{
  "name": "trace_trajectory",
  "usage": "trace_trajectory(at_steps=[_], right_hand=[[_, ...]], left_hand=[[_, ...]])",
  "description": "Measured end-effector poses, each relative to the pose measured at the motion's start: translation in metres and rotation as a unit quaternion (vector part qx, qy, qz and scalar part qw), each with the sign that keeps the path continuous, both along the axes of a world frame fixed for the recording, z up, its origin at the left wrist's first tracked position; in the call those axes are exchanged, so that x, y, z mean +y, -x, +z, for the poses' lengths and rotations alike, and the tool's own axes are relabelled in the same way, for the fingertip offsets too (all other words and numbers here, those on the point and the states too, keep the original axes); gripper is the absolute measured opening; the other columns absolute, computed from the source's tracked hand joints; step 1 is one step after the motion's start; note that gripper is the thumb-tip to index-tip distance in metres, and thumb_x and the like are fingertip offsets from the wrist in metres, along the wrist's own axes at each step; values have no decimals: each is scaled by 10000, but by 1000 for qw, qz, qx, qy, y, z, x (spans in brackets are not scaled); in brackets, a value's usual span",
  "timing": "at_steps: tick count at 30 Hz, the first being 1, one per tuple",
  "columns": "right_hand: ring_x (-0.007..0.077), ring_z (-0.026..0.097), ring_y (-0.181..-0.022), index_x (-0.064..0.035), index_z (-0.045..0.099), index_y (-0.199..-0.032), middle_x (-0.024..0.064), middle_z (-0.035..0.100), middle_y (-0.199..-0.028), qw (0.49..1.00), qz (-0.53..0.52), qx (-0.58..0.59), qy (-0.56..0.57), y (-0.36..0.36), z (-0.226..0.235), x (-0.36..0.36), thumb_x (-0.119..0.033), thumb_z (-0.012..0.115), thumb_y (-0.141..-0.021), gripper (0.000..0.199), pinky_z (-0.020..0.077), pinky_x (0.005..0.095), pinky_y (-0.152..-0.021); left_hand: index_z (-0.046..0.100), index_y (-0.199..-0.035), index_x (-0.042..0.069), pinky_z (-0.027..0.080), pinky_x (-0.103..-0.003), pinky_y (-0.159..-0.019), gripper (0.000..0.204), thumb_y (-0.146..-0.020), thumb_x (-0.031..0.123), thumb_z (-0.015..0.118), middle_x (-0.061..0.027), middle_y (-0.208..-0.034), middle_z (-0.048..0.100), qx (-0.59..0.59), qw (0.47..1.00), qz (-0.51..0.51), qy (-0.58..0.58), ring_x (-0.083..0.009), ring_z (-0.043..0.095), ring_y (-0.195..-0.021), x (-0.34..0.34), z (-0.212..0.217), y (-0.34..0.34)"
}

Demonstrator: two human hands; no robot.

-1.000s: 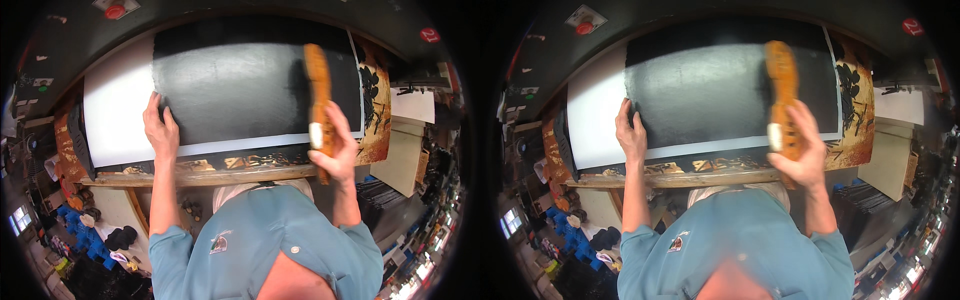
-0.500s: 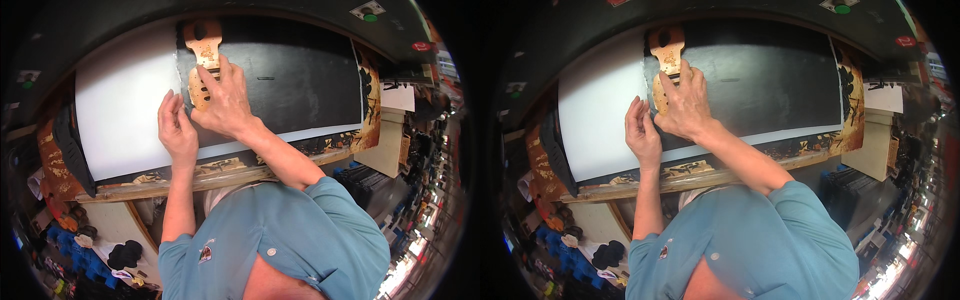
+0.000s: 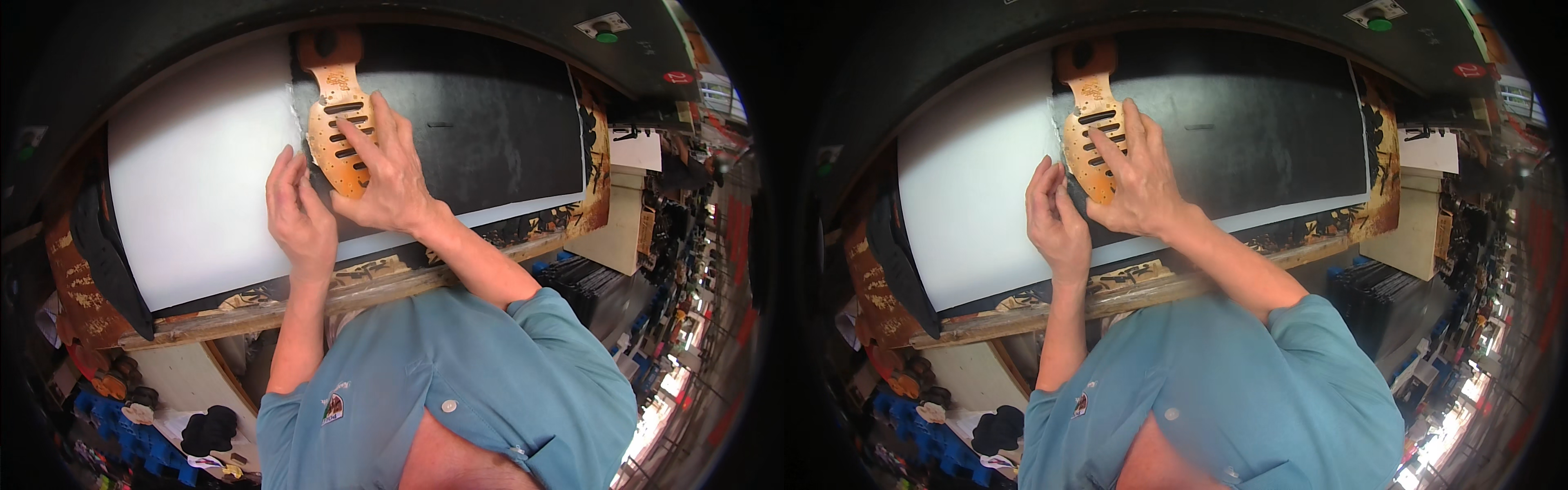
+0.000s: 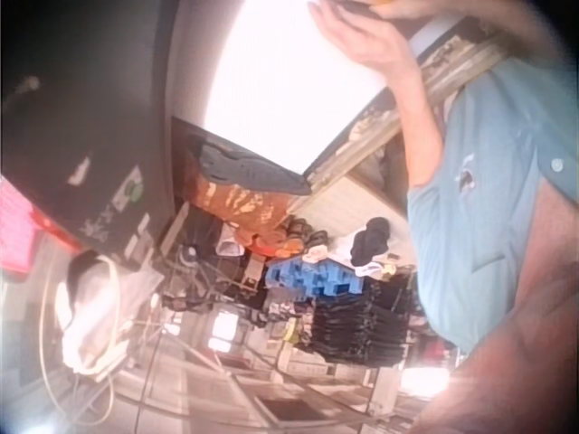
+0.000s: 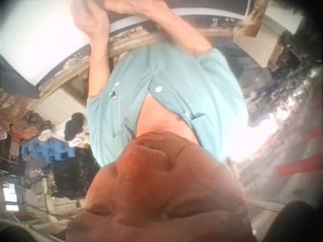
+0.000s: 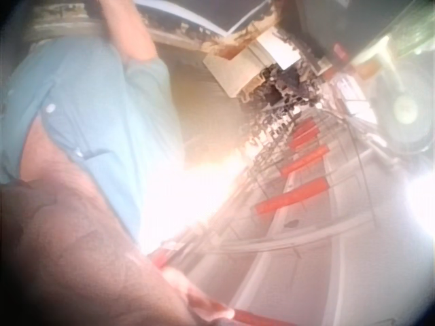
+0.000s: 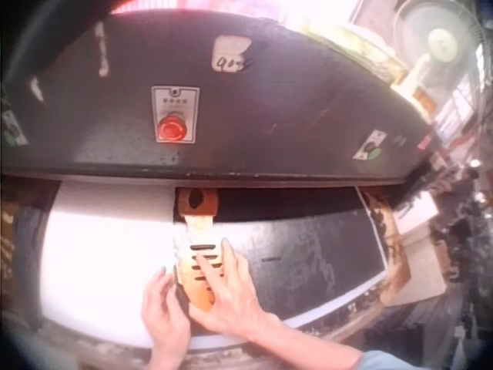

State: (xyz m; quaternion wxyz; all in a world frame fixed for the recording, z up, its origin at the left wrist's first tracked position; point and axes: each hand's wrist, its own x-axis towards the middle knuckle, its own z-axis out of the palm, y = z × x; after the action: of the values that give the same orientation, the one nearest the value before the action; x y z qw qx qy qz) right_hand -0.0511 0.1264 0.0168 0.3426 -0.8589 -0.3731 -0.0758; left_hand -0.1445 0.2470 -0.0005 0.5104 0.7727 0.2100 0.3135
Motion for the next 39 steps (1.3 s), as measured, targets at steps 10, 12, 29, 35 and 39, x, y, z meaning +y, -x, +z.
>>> trace_trajectory(at_steps=[10,12,29,35,39], right_hand=[[453,579,-1355,39,688,-1278,250,626,-1432,992,70,-93,50,-50,-2,-106,-129,770,-921,403,459,524,-1172],[415,671,-1212,31,730,-1136,204,714,-1275,992,85,-94,-21,-14,-7,-126,-33,787,-865,284,540,497,-1046],[285,636,-713,-1,669,-923,139,652,-836,923,-170,-244,-246,-58,91,-252,-100,702,-1004,132,502,377,-657],[152,586,-705,4,669,-901,81,616,-759,948,-240,-33,-208,26,-3,-288,-106,730,-1020,174,484,326,-665],[262,655,-661,-34,722,-873,93,680,-779,970,-211,-75,-94,43,-38,-283,-136,770,-956,141,504,378,-617]], left_hand=[[688,-1242,-39,536,-425,-1060,231,-1024,-57,613,-191,-1303,702,-3,999,-20,-32,-359,683,-1182,-14,7,53],[688,-1129,-40,566,-424,-940,156,-992,-87,631,-191,-1134,738,-7,994,-88,-60,-342,705,-1012,-33,11,86],[603,-808,49,518,-456,-634,242,-963,112,778,-128,-783,636,-15,931,-71,-358,-360,645,-707,-72,-33,106],[606,-781,55,514,-433,-612,273,-965,142,790,-114,-742,637,-41,935,-41,-349,-327,646,-664,-83,-17,94],[593,-755,63,509,-429,-593,303,-952,157,804,-105,-709,625,-34,923,-1,-383,-319,641,-641,-88,-8,92]])
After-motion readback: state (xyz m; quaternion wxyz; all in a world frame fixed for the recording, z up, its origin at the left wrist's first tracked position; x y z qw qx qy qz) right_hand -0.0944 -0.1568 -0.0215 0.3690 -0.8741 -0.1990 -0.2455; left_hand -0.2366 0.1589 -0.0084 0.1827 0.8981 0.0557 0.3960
